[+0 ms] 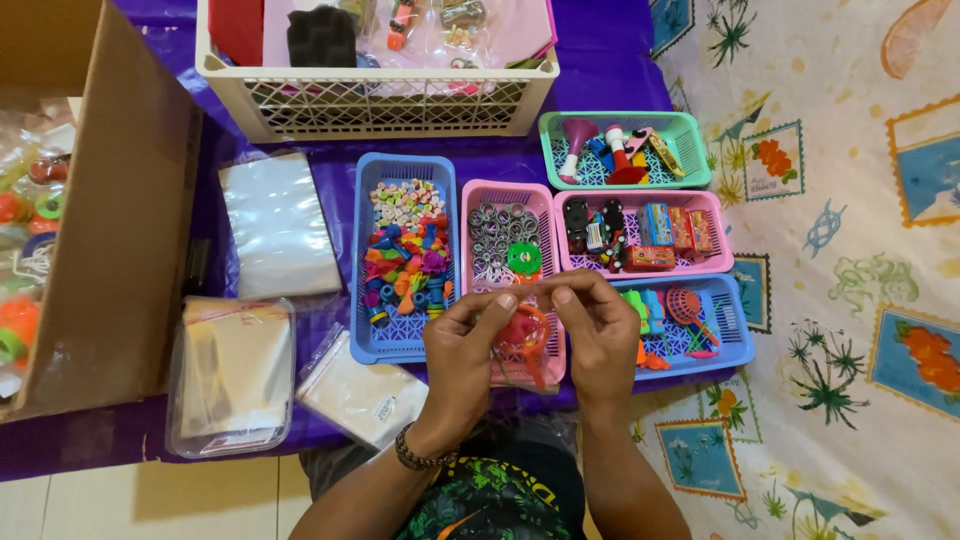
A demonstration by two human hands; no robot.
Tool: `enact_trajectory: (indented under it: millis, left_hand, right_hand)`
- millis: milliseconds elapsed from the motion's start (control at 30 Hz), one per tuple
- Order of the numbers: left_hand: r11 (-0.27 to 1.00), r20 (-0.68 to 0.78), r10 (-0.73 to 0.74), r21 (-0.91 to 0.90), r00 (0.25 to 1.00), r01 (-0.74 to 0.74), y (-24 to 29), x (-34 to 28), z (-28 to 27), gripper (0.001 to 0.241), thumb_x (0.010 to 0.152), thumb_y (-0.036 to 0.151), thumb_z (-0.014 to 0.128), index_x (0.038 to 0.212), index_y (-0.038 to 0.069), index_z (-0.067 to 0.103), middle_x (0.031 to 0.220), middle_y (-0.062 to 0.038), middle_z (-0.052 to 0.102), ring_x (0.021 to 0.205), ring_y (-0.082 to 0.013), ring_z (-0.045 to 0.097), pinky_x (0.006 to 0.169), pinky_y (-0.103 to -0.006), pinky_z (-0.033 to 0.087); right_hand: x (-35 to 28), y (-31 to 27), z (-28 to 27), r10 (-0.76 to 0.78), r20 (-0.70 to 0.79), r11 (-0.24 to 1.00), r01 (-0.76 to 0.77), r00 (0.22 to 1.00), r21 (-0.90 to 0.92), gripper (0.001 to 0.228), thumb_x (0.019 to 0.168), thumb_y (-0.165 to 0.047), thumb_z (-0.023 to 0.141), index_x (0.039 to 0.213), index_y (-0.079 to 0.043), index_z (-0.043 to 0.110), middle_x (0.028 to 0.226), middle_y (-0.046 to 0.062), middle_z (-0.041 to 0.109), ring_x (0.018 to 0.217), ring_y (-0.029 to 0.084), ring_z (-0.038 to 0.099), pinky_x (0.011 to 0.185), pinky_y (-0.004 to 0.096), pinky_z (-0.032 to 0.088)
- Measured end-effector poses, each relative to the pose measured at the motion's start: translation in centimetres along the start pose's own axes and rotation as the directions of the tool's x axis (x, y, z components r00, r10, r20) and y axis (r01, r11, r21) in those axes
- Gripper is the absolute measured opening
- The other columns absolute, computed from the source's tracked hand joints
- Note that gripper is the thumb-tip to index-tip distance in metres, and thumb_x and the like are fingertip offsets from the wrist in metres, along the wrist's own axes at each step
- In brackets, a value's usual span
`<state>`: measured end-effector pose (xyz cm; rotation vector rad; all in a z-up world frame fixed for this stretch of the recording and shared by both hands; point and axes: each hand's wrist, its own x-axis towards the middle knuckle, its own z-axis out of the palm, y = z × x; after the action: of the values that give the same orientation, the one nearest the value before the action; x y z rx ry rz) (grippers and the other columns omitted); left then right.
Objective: The person is picking up small colorful toys from plastic bins and placing them into small clear plastic bags.
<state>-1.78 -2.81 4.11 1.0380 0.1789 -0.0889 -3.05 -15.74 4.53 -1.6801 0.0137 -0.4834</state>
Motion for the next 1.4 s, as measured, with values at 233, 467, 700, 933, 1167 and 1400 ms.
enact_trajectory:
  millis: [233,467,700,933,1167,1400]
  left_hand:
    - [0.987,0.037,0.085,0.131,0.996,-0.089,0.2,-0.1,-0.1,0.011,0.084,0.012,0.084,0.089,0.002,0.082,0.086,-0.015,0.082,0.088,-0.0172,0.073,0.08,-0.0347,0.059]
    - [0.983,0.038,0.104,0.149,0.994,-0.108,-0.7,-0.2,-0.7,0.007,0.086,0.009,0.081,0.088,0.003,0.082,0.082,-0.013,0.081,0.086,-0.0146,0.07,0.08,-0.034,0.059]
    - [0.982,0.038,0.086,0.165,0.996,-0.091,-0.1,-0.3,-0.8,0.007,0.086,0.01,0.081,0.086,0.003,0.083,0.079,-0.012,0.08,0.081,-0.0111,0.064,0.074,-0.0318,0.057]
    - [0.977,0.004,0.104,0.187,0.995,-0.102,0.1,-0.4,-1.0,0.006,0.084,0.01,0.082,0.085,0.004,0.082,0.08,-0.011,0.08,0.08,-0.0091,0.063,0.075,-0.0309,0.056]
    - [0.933,0.1,0.162,0.309,0.982,-0.186,0.5,-0.1,-2.0,0.005,0.082,0.01,0.085,0.087,0.011,0.084,0.074,-0.007,0.078,0.076,-0.0092,0.065,0.07,-0.0301,0.056]
    - [0.881,0.115,0.079,0.456,0.99,-0.123,0.8,-0.2,-2.0,0.004,0.08,0.017,0.085,0.084,0.02,0.085,0.072,-0.002,0.079,0.07,-0.0071,0.066,0.065,-0.0264,0.055]
  right_hand:
    - [0.7,-1.2,0.7,-0.077,0.049,0.997,0.078,0.996,-0.013,0.038,0.085,0.007,0.077,0.123,0.006,0.067,0.094,0.019,0.073,0.09,0.025,0.073,0.089,0.04,0.061]
    - [0.1,-0.2,1.6,-0.145,-0.061,0.989,0.145,0.988,-0.004,0.024,0.083,0.011,0.079,0.106,0.009,0.071,0.083,0.016,0.072,0.076,0.018,0.069,0.077,0.034,0.06]
    - [-0.2,-0.2,2.1,-0.16,-0.123,0.987,0.158,0.979,-0.026,0.008,0.089,0.012,0.074,0.096,0.009,0.072,0.075,0.017,0.069,0.067,0.02,0.07,0.068,0.034,0.06]
    - [1.5,-3.7,-0.5,-0.361,0.135,0.882,0.385,0.923,-0.271,0.008,0.088,0.0,0.08,0.094,0.001,0.076,0.095,0.016,0.075,0.087,0.032,0.073,0.083,0.04,0.058]
    - [1.9,-4.1,-0.3,-0.508,0.384,0.633,0.637,0.771,-0.441,0.009,0.085,0.002,0.08,0.088,-0.004,0.075,0.095,0.011,0.071,0.086,0.034,0.068,0.081,0.044,0.057]
    - [2.4,-2.1,-0.2,-0.476,0.199,0.759,0.515,0.856,-0.398,0.015,0.08,0.009,0.075,0.083,-0.006,0.073,0.083,0.009,0.07,0.075,0.031,0.067,0.074,0.039,0.057]
